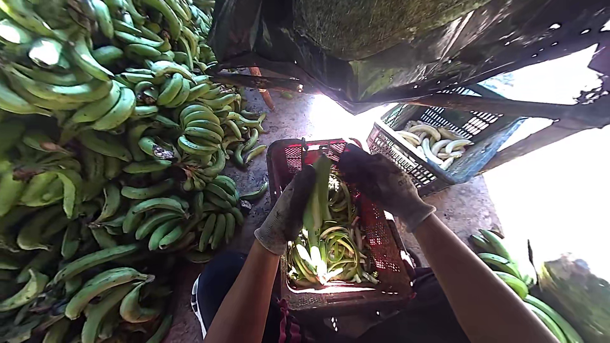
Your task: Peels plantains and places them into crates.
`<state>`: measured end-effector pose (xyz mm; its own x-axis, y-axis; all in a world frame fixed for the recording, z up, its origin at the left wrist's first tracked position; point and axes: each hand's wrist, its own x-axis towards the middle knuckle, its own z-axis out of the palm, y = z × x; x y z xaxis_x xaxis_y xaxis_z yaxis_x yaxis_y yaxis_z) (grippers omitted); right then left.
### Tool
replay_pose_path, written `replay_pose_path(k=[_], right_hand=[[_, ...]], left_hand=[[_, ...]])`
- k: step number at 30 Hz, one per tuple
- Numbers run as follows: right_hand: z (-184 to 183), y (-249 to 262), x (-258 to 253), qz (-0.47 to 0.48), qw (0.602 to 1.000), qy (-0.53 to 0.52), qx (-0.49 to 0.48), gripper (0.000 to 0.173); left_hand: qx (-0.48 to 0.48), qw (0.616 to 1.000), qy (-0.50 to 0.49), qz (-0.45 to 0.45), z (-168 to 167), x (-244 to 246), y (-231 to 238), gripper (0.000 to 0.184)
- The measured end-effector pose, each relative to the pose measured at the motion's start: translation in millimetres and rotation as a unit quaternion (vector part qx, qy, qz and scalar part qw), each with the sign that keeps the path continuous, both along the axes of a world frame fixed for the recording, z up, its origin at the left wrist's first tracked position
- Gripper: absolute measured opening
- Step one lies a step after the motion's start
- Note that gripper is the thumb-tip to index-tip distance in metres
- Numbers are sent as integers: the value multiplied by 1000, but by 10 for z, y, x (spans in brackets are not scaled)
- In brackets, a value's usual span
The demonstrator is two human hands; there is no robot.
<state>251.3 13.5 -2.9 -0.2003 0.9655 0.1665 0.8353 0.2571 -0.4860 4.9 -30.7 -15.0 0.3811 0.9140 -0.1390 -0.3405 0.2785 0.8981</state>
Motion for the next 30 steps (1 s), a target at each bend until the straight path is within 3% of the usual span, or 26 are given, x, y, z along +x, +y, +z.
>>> replay_pose_path(k=[2, 5, 8, 12, 15, 19, 21, 24, 27, 30], right_hand=[[-59, 75, 125, -38, 999, 36, -14, 54], [-1, 46, 218, -3, 996, 88, -19, 47], [35, -145, 5, 65, 997, 43, -27, 53], [-32, -393, -148, 162, 986, 21, -15, 59], [-105, -370, -197, 197, 980, -25, 16, 59], [-5, -127, -113, 114, 991, 13, 74, 41], [110, 32, 23, 49, 996, 22, 71, 49], [111, -44, 32, 46, 996, 48, 59, 50], [-38, -335, -230, 163, 983, 9, 82, 61], [-125, -361, -335, 205, 975, 3, 86, 58]], left_hand=[[-11, 999, 37, -37, 75, 21, -96, 46], [-7, 997, 72, 1, 20, -22, 24, 45], [-14, 997, 41, 65, -33, -190, 135, 46], [34, 975, 132, 176, -72, -252, 106, 42], [48, 963, 137, 227, -39, -153, 117, 47], [84, 981, 138, 111, 9, -52, 7, 45], [85, 983, 157, 53, 78, 13, -59, 45], [32, 991, 93, 96, 8, 22, 25, 41], [10, 979, 8, 203, -69, -55, 134, 39], [22, 975, -5, 223, -100, -85, 79, 45]])
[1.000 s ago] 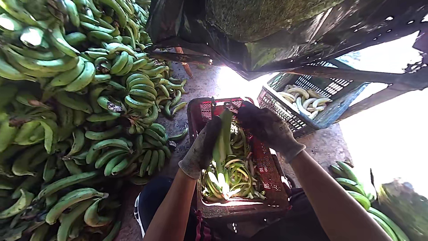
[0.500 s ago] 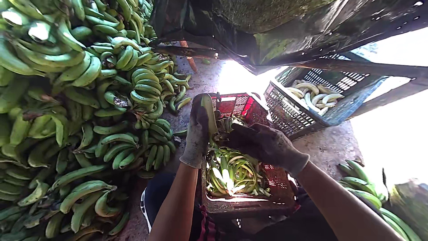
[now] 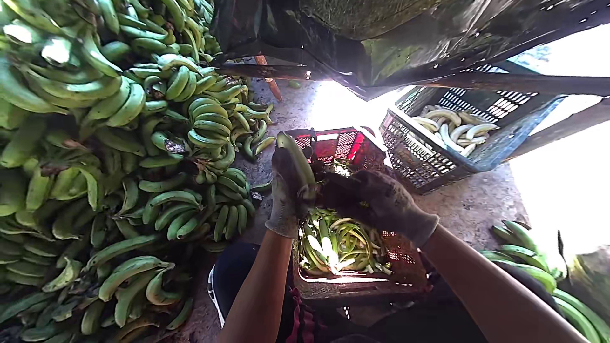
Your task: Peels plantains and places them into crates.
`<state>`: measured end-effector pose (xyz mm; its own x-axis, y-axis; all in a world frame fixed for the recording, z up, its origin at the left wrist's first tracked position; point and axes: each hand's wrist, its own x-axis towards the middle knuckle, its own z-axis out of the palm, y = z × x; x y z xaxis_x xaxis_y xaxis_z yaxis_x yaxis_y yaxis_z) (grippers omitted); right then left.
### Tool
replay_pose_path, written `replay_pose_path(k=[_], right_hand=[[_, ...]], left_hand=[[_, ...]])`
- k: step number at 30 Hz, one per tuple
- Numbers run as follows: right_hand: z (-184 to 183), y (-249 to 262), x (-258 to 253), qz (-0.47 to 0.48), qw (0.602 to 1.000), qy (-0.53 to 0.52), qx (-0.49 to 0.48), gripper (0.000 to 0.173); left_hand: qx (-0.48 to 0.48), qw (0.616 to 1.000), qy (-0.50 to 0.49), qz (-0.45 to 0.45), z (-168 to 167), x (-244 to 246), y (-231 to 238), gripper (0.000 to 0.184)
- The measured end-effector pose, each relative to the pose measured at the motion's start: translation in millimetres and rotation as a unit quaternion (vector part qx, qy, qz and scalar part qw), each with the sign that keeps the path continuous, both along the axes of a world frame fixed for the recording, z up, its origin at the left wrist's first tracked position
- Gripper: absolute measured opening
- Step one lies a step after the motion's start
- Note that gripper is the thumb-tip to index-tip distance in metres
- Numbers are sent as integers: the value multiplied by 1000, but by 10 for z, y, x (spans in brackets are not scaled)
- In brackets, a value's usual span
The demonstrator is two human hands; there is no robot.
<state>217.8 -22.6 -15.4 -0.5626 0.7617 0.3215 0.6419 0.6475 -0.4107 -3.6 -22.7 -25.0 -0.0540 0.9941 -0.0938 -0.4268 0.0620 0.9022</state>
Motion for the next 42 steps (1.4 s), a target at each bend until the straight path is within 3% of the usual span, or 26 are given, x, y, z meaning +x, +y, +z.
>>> replay_pose_path(k=[3, 5, 7, 10, 14, 16, 19, 21, 24, 26, 28, 31, 33, 35, 42], right_hand=[[38, 328, 172, -48, 998, 48, -5, 43], [127, 478, 279, -117, 992, 38, -31, 48], [162, 475, 302, -170, 983, 37, -55, 52], [123, 217, 175, -113, 993, 27, -16, 53], [-44, -23, -51, -23, 997, 0, 76, 57], [-18, -31, -81, -38, 997, -11, 73, 56], [67, 39, -37, -86, 996, -4, 6, 55], [136, 156, 39, -118, 991, 14, -62, 54], [182, 378, 211, -132, 981, 61, -130, 45], [141, 409, 269, -141, 977, 71, -141, 41], [112, 291, 218, -129, 984, 50, -111, 43], [-17, 102, 59, -71, 997, -9, -11, 64], [-73, 16, -32, -35, 996, -4, 81, 60], [-82, -21, -76, -33, 993, -9, 112, 54], [50, 52, -7, -125, 992, -15, -23, 56]], left_hand=[[32, 994, 75, -72, 114, 127, -102, 37], [17, 978, 129, -163, 185, 148, -149, 40], [-21, 973, 107, -203, 201, 144, -142, 45], [-14, 995, 20, -101, 48, 83, -39, 39], [-22, 996, -87, 21, -79, -12, 98, 46], [-5, 996, -68, 56, -42, 30, 103, 41], [33, 996, 54, 66, -6, 119, 33, 36], [29, 995, 95, -4, 64, 180, -53, 37], [15, 966, 174, -189, 117, 243, -90, 42], [-11, 956, 183, -230, 141, 298, -108, 43], [-38, 981, 95, -168, 34, 277, -37, 39], [-35, 996, -40, -77, -70, 126, 116, 42], [-8, 982, -170, -84, -176, 13, 203, 43], [21, 961, -269, -67, -219, -13, 285, 43], [60, 996, -70, 8, -63, 205, 106, 47]])
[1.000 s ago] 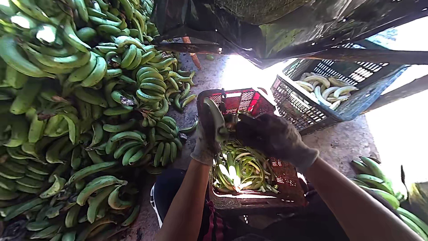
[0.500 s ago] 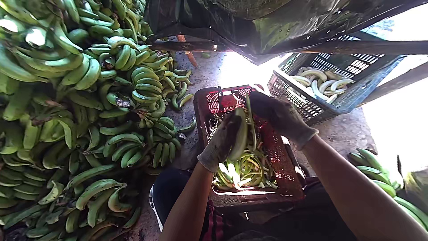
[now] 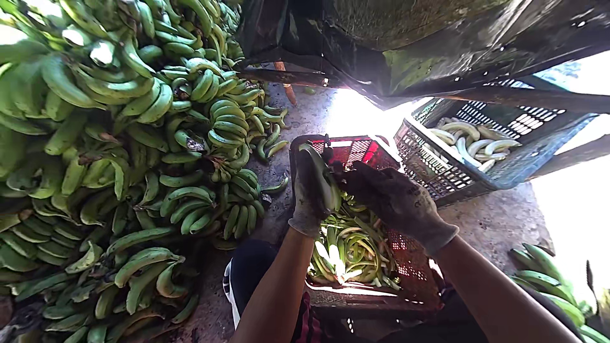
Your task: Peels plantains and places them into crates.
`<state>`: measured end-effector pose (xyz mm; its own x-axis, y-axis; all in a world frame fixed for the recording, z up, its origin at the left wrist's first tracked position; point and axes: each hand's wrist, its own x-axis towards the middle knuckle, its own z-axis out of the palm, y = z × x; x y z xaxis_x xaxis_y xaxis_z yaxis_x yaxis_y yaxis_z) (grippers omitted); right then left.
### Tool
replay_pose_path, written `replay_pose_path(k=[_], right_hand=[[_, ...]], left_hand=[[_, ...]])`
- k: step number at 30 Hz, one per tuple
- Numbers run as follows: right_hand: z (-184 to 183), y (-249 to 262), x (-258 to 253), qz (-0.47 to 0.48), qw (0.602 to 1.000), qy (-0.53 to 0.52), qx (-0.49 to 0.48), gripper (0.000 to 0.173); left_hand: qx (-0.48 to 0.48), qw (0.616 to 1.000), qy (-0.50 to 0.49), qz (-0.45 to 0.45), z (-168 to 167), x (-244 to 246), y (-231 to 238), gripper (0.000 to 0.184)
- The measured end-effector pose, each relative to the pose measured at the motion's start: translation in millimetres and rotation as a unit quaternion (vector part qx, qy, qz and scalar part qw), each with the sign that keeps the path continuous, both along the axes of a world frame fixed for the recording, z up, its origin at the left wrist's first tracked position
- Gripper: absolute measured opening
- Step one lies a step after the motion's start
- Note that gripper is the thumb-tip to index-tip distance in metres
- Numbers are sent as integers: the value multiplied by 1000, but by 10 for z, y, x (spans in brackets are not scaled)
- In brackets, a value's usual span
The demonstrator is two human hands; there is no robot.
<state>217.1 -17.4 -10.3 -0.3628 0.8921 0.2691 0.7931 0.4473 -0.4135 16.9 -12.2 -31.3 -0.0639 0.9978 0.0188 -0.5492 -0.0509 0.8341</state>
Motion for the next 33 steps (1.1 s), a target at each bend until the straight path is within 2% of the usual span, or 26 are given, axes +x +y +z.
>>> replay_pose_path(k=[2, 4, 6, 8, 9, 11, 13, 15, 18, 20, 22, 24, 27, 30, 31, 32, 33], right_hand=[[-16, 29, 29, -1, 1000, -3, 23, 56], [-27, 69, 54, -31, 1000, -2, 0, 56], [5, 160, 116, -70, 995, 26, -63, 51], [31, 259, 200, -91, 982, 105, -131, 41], [22, 291, 238, -93, 976, 131, -149, 36], [7, 285, 267, -79, 978, 127, -147, 36], [11, 199, 231, -45, 990, 62, -119, 47], [-37, 96, 182, 16, 999, 1, -43, 57], [-77, 0, 145, 96, 994, -25, 48, 62], [-56, -31, 142, 108, 990, -40, 84, 61], [-29, -33, 144, 105, 986, -37, 123, 57], [-3, -26, 153, 97, 986, -42, 130, 57], [74, -26, 144, 37, 996, -47, 62, 56], [203, 65, 168, -42, 998, 7, -47, 48], [224, 118, 209, -58, 995, 41, -76, 40], [205, 176, 263, -66, 990, 68, -106, 35], [172, 210, 314, -69, 986, 83, -129, 35]], left_hand=[[-30, 996, 83, 16, 29, 17, -30, 47], [-43, 982, 186, 5, 53, 57, -41, 46], [-32, 964, 258, -61, 52, 99, -64, 44], [-59, 949, 275, -141, 79, 159, -122, 44], [-82, 946, 267, -167, 89, 181, -132, 46], [-117, 949, 237, -170, 83, 158, -93, 48], [-127, 959, 217, -132, 52, 48, -28, 46], [-125, 970, 195, -78, 51, -58, -4, 35], [-101, 989, 67, -86, -24, -213, -9, 38], [-100, 987, -47, -121, -114, -280, 58, 45], [-105, 982, -91, -126, -138, -283, 104, 46], [-101, 989, -55, -94, -75, -235, 63, 46], [-66, 993, 90, -47, 109, -72, -68, 40], [-16, 950, 295, -101, 240, 70, -227, 45], [-9, 937, 323, -130, 259, 97, -248, 47], [-12, 938, 310, -152, 262, 111, -253, 47], [-27, 952, 257, -164, 239, 102, -238, 45]])
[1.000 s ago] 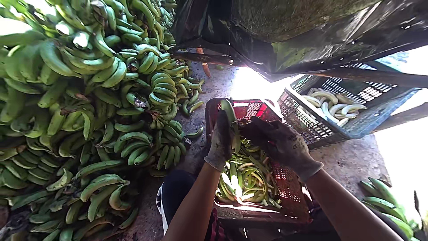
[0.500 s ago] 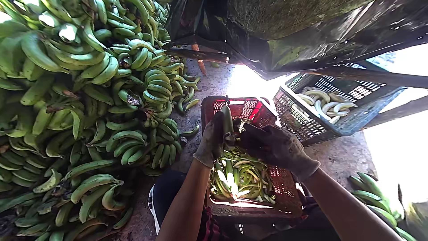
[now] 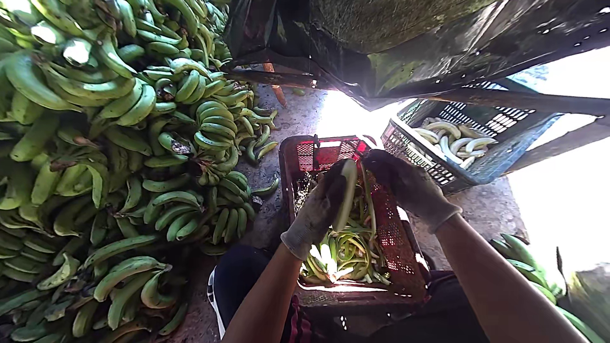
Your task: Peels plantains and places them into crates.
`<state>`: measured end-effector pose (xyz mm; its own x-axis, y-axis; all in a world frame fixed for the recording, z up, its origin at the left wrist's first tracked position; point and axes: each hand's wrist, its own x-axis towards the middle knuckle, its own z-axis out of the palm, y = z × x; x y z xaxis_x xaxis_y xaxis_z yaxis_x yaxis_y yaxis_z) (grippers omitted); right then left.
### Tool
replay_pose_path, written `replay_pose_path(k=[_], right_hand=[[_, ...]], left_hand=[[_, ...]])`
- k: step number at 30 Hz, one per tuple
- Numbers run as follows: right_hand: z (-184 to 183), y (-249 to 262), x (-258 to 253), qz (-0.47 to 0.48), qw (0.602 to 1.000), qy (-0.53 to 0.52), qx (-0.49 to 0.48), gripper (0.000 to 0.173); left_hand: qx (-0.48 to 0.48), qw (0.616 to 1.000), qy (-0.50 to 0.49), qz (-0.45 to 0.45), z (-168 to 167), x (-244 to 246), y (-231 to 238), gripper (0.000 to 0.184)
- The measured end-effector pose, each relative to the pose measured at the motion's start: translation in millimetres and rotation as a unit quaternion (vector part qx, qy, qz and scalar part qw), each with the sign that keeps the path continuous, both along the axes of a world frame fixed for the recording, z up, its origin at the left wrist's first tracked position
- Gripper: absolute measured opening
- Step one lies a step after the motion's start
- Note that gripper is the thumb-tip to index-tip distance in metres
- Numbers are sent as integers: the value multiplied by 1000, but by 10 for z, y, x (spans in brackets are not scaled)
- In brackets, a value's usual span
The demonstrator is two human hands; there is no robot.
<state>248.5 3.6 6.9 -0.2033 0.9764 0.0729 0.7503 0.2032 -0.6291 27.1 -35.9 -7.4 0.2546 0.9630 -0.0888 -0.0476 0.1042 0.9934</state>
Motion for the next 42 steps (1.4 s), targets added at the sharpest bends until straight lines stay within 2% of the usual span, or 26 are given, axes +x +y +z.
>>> replay_pose_path(k=[1, 3, 5, 7, 11, 14, 16, 19, 21, 23, 27, 29, 31, 33, 36, 39, 40, 42], right_hand=[[-37, 10, 38, 6, 1000, 0, -7, 36], [-94, -48, 52, 64, 997, -20, 30, 43], [-191, -152, -3, 148, 982, -32, 111, 56], [-278, -213, -61, 209, 961, -40, 177, 60], [-246, -210, -83, 219, 954, -73, 190, 58], [-178, -116, -63, 159, 969, -71, 174, 56], [-96, -5, -9, 101, 985, -43, 130, 47], [-88, 158, 168, 22, 996, 71, 54, 39], [-108, 174, 149, -32, 982, 184, -26, 44], [-65, 82, -69, -50, 970, 224, -85, 56], [-231, -55, -386, 12, 989, 89, -115, 70], [-315, -4, -371, 17, 988, 58, -145, 69], [-310, 77, -245, 14, 992, 23, -123, 66], [-273, 166, 35, -15, 999, -28, -19, 55], [-36, 290, 574, -156, 969, -100, 161, 43], [74, 355, 902, -262, 934, -140, 197, 50], [36, 336, 869, -253, 938, -135, 193, 51], [-98, 259, 663, -174, 966, -141, 131, 49]], left_hand=[[-38, 995, -88, 16, -55, -25, 41, 42], [-94, 961, -255, 59, -135, -127, 153, 42], [-103, 933, -338, 64, -140, -243, 243, 49], [-108, 927, -355, 55, -123, -296, 276, 49], [-102, 956, -254, 104, -165, -224, 196, 51], [-5, 988, -92, 123, -112, -117, 79, 43], [59, 994, 9, 88, -51, -90, -9, 43], [92, 990, 90, 62, -20, -83, -38, 49], [79, 986, 111, 96, -164, -80, 62, 52], [47, 987, 113, 106, -293, -31, 140, 52], [-46, 997, 43, 44, -423, 188, 143, 44], [-62, 998, 22, 21, -441, 176, 149, 46], [-48, 999, 18, 10, -381, 143, 151, 48], [-4, 996, 90, 11, -340, 60, 176, 53], [49, 978, 198, 34, -301, -96, 203, 55], [104, 962, 252, 21, -215, -244, 295, 55], [114, 959, 259, -6, -149, -321, 352, 55], [128, 947, 289, -55, 36, -477, 486, 54]])
